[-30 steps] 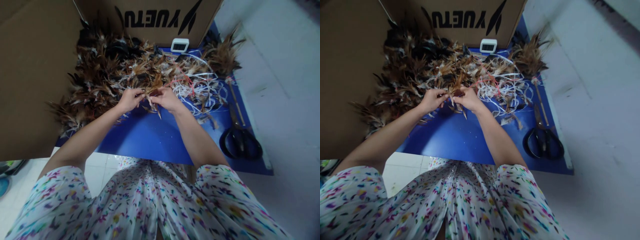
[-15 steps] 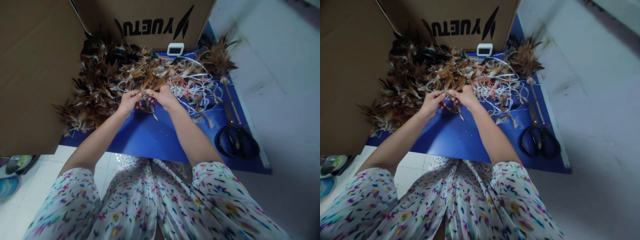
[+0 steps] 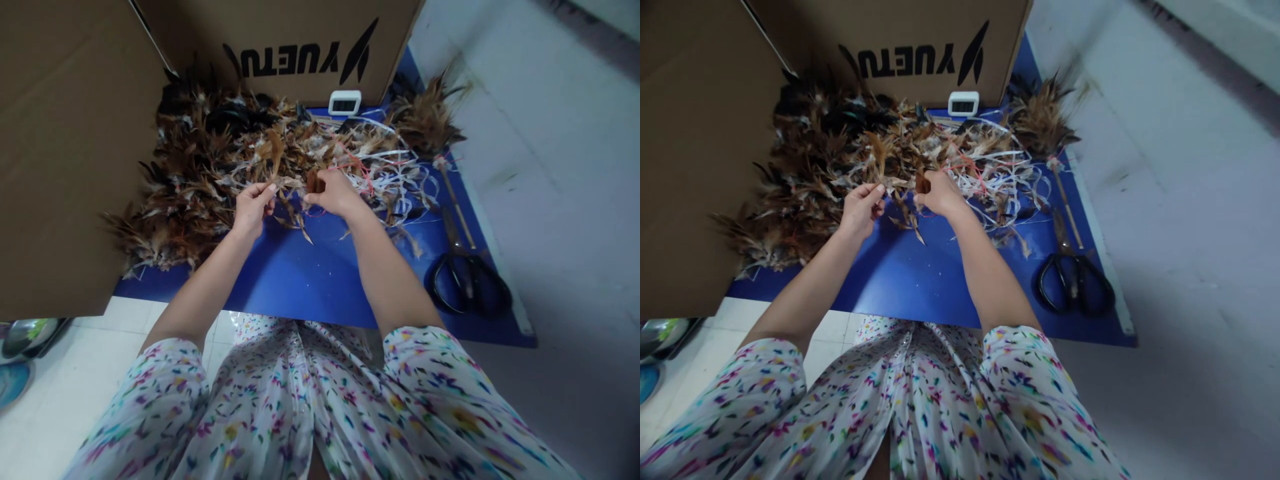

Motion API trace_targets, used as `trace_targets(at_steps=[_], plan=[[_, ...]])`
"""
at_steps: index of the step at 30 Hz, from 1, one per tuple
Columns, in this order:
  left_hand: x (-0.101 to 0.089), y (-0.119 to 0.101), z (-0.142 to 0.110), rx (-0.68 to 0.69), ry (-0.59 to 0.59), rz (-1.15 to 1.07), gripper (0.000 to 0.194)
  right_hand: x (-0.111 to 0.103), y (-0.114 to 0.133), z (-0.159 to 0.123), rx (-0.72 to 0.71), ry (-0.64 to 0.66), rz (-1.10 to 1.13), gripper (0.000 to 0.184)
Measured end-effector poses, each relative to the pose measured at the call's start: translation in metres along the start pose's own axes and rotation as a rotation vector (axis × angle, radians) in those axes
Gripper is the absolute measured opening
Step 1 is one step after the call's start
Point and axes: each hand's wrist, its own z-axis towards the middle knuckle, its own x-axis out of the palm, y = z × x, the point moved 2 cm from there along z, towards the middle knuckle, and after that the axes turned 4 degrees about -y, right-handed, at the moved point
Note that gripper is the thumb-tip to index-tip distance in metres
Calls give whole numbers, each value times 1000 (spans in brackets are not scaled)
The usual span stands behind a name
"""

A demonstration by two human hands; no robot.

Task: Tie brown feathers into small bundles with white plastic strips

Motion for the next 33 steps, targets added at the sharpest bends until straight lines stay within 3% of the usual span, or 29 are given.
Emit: trace_targets(at_steps=[2, 6, 9, 14, 16, 18, 20, 24, 27, 30, 33], plan=[[2, 4, -2, 59, 45, 65, 31, 3, 5, -1, 29, -10, -99, 24], [6, 11, -8, 179, 117, 175, 37, 20, 18, -4, 36, 59, 175, 26], [8, 14, -12, 201, 153, 187, 37, 27, 19, -5, 83, 17, 203, 35], [6, 25, -13, 168, 215, 228, 26, 20, 12, -1, 145, -79, 157, 36], [4, 29, -13, 213, 228, 292, 22, 15, 5, 1, 137, -86, 91, 36], [3, 32, -15, 338, 245, 406, 16, 8, -3, 1, 129, -96, -31, 30], [3, 33, -21, 524, 261, 536, 9, 2, -9, -1, 110, -120, -176, 11], [9, 28, -38, 884, 266, 749, 25, -7, 3, 1, -142, -241, -430, 21], [14, 23, -51, 1095, 301, 815, 27, 6, 26, 15, -297, -116, -539, 28], [15, 19, -58, 1254, 415, 765, 33, 38, 42, 38, -434, 166, -628, 32], [14, 17, -59, 1331, 501, 751, 32, 71, 41, 57, -497, 313, -737, 42]])
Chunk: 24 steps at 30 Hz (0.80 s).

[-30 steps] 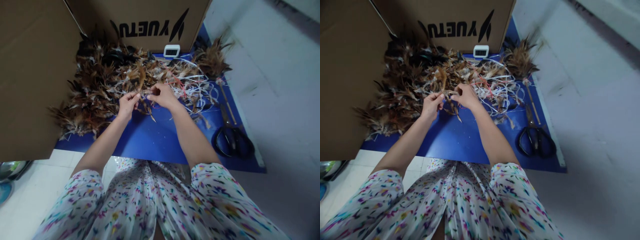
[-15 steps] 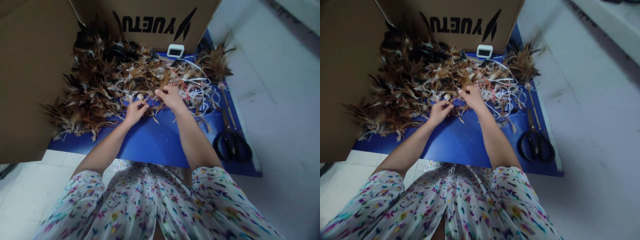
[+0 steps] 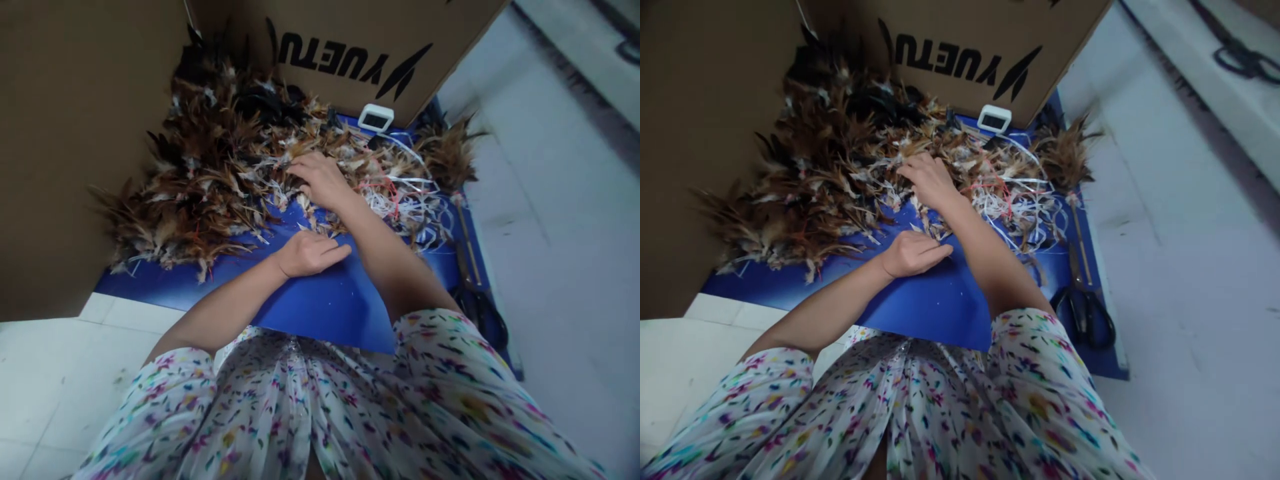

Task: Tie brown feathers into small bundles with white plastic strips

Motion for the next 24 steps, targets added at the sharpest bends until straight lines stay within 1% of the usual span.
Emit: trace_targets(at_steps=[1, 3, 5, 6, 8, 10, 13, 15, 17, 18, 20, 21, 24], plan=[[0, 1, 0, 14, 5, 7, 33, 8, 0, 6, -2, 36, -38, 44], [-1, 2, 0, 16, -6, 10, 33, 21, -2, 13, 11, 93, -103, 39], [-1, 4, -1, -16, -32, -9, 33, 27, -8, 14, 32, 108, -124, 29], [0, 5, -2, -40, -43, -16, 32, 27, -12, 12, 43, 96, -110, 27], [1, 8, -3, -101, -69, -5, 31, 19, -20, 6, 69, 53, -49, 25], [-1, 13, -3, -211, -118, 25, 31, 6, -27, -5, 98, 7, 12, 27], [-8, 26, -4, -469, -265, 33, 30, -17, -31, -24, 148, -62, 57, 30], [-14, 37, -6, -627, -384, 35, 25, -29, -30, -38, 169, -104, 82, 30], [-18, 46, -8, -767, -477, 48, 19, -37, -27, -49, 181, -134, 120, 29], [-18, 51, -10, -824, -503, 49, 17, -38, -26, -53, 184, -143, 148, 29], [-16, 57, -12, -888, -505, 26, 18, -40, -23, -60, 184, -146, 220, 29], [-15, 59, -13, -892, -487, 7, 18, -40, -22, -62, 188, -144, 254, 29], [-12, 58, -13, -838, -433, -31, 21, -44, -20, -68, 235, -146, 303, 31]])
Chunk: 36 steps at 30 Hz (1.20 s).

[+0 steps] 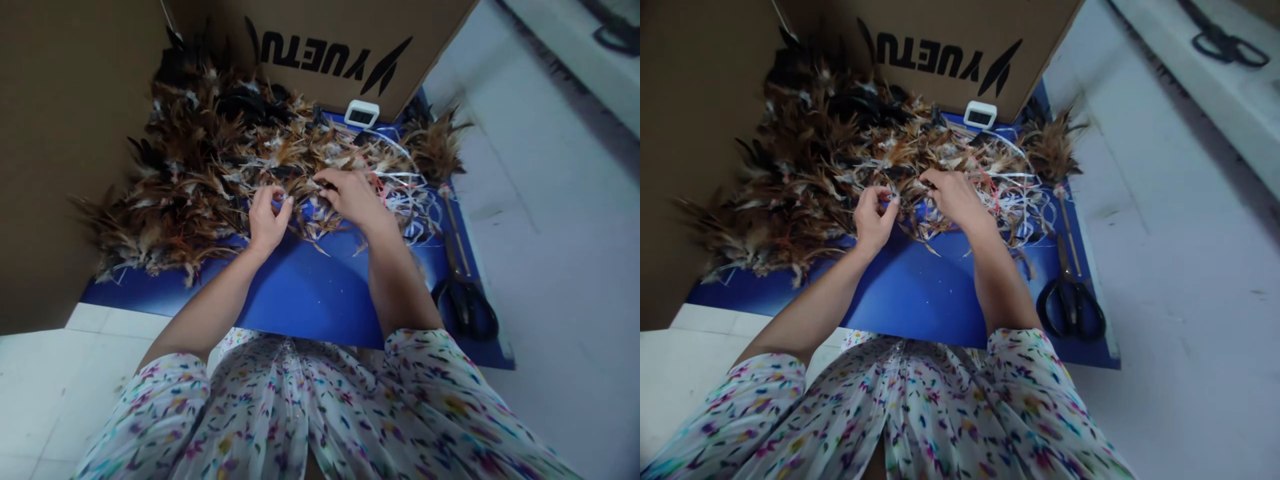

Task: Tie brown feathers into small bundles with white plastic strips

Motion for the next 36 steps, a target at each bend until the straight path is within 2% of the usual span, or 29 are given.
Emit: trace_targets(at_steps=[5, 8, 12, 15, 18, 21, 23, 25, 28, 31, 33, 36], plan=[[0, -8, -4, 191, 104, 85, 35, -9, 8, -4, -12, 59, 40, 22], [2, -9, -6, 269, 132, 103, 31, -8, 14, -4, -42, 141, 109, 18], [4, -8, -8, 276, 146, 96, 26, -3, 19, -2, -58, 184, 188, 17], [2, -8, -6, 239, 139, 24, 21, -2, 12, -1, -40, 163, 177, 17], [-5, -6, 3, 80, 57, -111, 14, -5, -5, 2, 37, 40, 38, 20], [-10, 2, 13, -260, -76, -320, 16, -2, -20, 6, 81, -67, -124, 24], [-11, 7, 17, -463, -127, -488, 16, 8, -19, 8, 29, -80, -179, 28], [-10, 9, 19, -591, -143, -620, 14, 23, -11, 9, -62, -50, -189, 34], [-8, 9, 18, -694, -130, -724, 10, 48, 4, 10, -121, 36, -215, 42], [-7, 7, 16, -738, -97, -775, 9, 61, 5, 11, -62, 100, -274, 32], [-7, 7, 16, -743, -92, -793, 10, 58, -2, 12, -33, 85, -251, 27], [-7, 7, 17, -736, -105, -793, 14, 42, -12, 13, -15, -1, -168, 26]])
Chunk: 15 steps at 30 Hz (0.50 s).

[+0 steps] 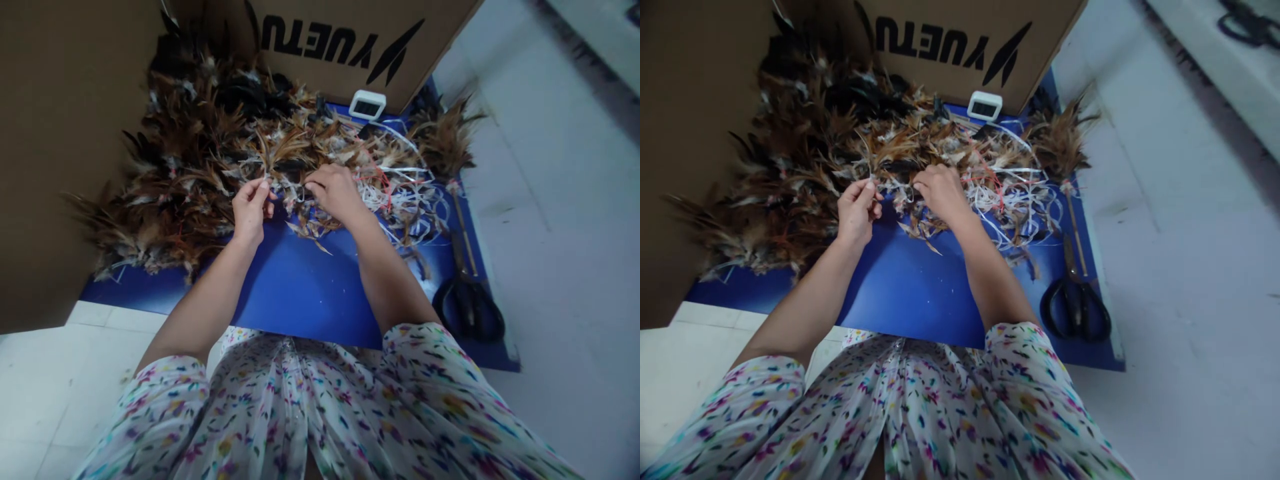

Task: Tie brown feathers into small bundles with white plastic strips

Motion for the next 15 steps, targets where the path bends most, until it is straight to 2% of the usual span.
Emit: trace_targets(at_steps=[5, 8, 12, 15], plan=[[2, 0, -3, 4, 13, 27, 19, -30, -3, -2, -15, -122, 92, 25], [5, -2, -11, -79, 63, -5, 18, -40, 4, -3, -41, -173, 124, 27], [10, -8, -24, -246, 205, -69, 27, -43, 16, -3, -88, -123, 108, 26], [13, -10, -30, -303, 280, -105, 30, -43, 26, -4, -81, -49, 85, 24]])
